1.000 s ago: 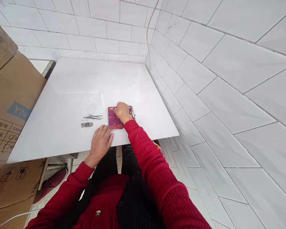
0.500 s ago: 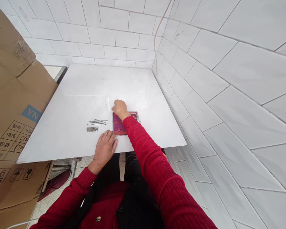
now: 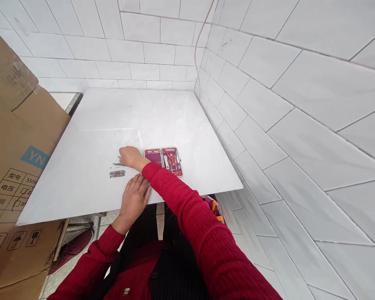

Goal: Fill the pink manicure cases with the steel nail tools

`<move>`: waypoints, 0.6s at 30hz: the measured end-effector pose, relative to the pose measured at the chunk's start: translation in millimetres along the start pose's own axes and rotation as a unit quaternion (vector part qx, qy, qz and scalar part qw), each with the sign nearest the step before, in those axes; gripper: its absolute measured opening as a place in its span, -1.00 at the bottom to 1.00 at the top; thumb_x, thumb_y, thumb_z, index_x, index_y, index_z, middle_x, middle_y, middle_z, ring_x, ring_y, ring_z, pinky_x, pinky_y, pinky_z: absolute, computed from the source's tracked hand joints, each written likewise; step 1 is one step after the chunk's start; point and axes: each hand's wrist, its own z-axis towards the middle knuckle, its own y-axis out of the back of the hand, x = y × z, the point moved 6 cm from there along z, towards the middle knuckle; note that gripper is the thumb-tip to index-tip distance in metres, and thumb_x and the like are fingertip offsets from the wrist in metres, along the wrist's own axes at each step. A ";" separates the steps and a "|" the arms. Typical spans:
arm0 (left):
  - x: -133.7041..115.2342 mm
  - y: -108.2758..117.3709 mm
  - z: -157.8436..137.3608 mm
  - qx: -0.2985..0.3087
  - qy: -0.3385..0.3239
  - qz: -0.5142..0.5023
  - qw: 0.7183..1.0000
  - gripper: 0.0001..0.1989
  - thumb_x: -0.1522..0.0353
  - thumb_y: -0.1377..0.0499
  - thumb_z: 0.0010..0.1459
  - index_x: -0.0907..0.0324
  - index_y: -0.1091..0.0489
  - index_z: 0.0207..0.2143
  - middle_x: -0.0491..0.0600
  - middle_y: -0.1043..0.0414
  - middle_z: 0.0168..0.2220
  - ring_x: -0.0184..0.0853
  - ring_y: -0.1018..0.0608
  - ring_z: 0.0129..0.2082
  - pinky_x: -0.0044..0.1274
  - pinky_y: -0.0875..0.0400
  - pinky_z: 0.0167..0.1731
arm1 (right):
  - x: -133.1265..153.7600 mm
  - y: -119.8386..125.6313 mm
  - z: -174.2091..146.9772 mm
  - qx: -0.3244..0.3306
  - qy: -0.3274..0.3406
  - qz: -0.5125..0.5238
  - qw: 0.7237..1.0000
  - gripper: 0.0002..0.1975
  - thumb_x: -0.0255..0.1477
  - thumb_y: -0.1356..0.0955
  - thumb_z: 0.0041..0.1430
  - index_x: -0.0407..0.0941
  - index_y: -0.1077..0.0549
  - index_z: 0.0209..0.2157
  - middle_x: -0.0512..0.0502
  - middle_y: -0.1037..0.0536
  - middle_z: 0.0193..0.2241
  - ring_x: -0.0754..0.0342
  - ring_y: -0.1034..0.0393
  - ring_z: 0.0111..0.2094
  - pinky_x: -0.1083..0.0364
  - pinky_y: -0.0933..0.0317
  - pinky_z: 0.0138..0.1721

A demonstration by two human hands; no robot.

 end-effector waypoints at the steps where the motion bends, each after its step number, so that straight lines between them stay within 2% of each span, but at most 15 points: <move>1: 0.4 -0.2 0.2 0.000 0.000 0.001 1.000 -0.65 0.34 -0.01 0.44 0.30 -0.47 0.10 0.27 -0.52 0.13 0.04 -0.49 0.21 -0.12 -0.40 0.20 | -3.7 2.0 -5.8 -0.011 0.002 0.010 1.000 -0.78 -0.41 -0.38 0.31 -0.14 -0.59 -0.05 -0.14 -0.68 -0.06 0.00 -0.53 -0.06 0.15 -0.24 -0.19; 5: 0.7 -0.4 0.6 0.001 0.001 0.005 1.000 -0.65 0.33 -0.01 0.45 0.29 -0.48 0.09 0.27 -0.52 0.13 0.05 -0.50 0.21 -0.12 -0.41 0.19 | -41.6 11.5 -41.4 -0.074 -0.029 0.048 0.996 -0.73 -0.42 -0.30 0.38 -0.11 -0.57 0.01 -0.07 -0.69 -0.11 0.03 -0.54 -0.10 0.13 -0.25 -0.17; 6: 0.2 -0.2 0.7 0.001 0.000 0.007 1.000 -0.66 0.32 -0.01 0.45 0.29 -0.48 0.08 0.28 -0.52 0.13 0.05 -0.49 0.22 -0.12 -0.40 0.19 | -57.1 13.9 -52.9 -0.093 -0.044 0.060 0.993 -0.73 -0.43 -0.29 0.38 -0.11 -0.57 0.00 -0.07 -0.69 -0.13 0.03 -0.54 -0.13 0.13 -0.25 -0.19; 10: -1.4 1.2 1.6 0.002 -0.005 0.012 1.000 -0.65 0.32 -0.02 0.45 0.31 -0.48 0.08 0.28 -0.51 0.13 0.06 -0.48 0.22 -0.12 -0.37 0.21 | -135.9 28.7 -100.0 -0.208 -0.115 0.187 0.953 -0.79 -0.46 -0.31 0.33 -0.10 -0.61 -0.21 -0.02 -0.66 -0.30 0.08 -0.52 -0.27 0.14 -0.27 -0.22; 13: -1.8 1.8 2.5 0.001 -0.006 0.009 1.000 -0.65 0.32 -0.02 0.45 0.31 -0.47 0.09 0.29 -0.52 0.13 0.06 -0.49 0.22 -0.12 -0.37 0.21 | -187.9 43.8 -124.5 -0.265 -0.169 0.172 0.934 -0.81 -0.48 -0.33 0.29 -0.11 -0.62 -0.23 -0.07 -0.65 -0.21 0.07 -0.50 -0.24 0.12 -0.30 -0.16; 15: -1.8 1.9 3.0 -0.002 -0.007 0.014 1.000 -0.65 0.32 -0.01 0.45 0.30 -0.47 0.08 0.28 -0.52 0.13 0.04 -0.49 0.21 -0.13 -0.37 0.21 | -208.9 52.3 -130.7 -0.267 -0.191 0.146 0.933 -0.82 -0.48 -0.35 0.27 -0.12 -0.63 -0.21 -0.10 -0.63 -0.15 0.06 -0.48 -0.23 0.09 -0.31 -0.14; 18: -1.8 1.8 3.3 -0.004 -0.008 0.023 1.000 -0.66 0.33 -0.01 0.45 0.29 -0.47 0.08 0.26 -0.52 0.12 0.03 -0.49 0.21 -0.15 -0.37 0.21 | -216.5 60.4 -126.8 -0.244 -0.182 0.104 0.947 -0.80 -0.45 -0.38 0.26 -0.09 -0.65 -0.15 -0.11 -0.61 -0.08 0.03 -0.47 -0.18 0.07 -0.31 -0.14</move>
